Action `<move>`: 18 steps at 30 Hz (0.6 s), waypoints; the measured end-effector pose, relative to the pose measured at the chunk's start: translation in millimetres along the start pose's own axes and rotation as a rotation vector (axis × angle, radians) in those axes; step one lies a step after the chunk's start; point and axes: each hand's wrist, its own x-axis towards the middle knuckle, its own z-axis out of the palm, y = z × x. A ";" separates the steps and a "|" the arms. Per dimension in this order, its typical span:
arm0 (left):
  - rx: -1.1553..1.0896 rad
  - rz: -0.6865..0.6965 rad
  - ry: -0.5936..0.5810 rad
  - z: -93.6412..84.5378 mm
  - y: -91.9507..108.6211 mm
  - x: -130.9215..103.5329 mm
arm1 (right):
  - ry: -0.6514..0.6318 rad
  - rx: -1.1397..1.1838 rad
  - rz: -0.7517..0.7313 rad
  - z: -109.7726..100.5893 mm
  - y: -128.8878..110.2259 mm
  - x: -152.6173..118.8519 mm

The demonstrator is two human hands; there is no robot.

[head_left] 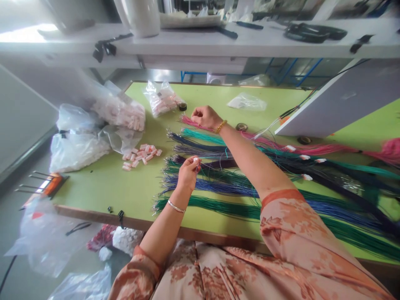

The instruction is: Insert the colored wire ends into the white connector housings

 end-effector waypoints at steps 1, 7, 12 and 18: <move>-0.004 -0.005 -0.001 -0.1 -0.2 0.7 | -0.022 0.011 -0.037 2.8 -7.7 -2.5; -0.028 -0.028 -0.004 0.7 -0.4 1.9 | -0.149 0.112 -0.198 9.8 -37.7 -34.2; -0.030 -0.029 -0.027 -0.4 -0.1 2.5 | -0.167 0.190 -0.156 5.6 -40.1 -82.9; -0.044 0.008 -0.048 -0.4 -4.3 3.6 | -0.104 0.200 0.045 14.8 -14.9 -135.1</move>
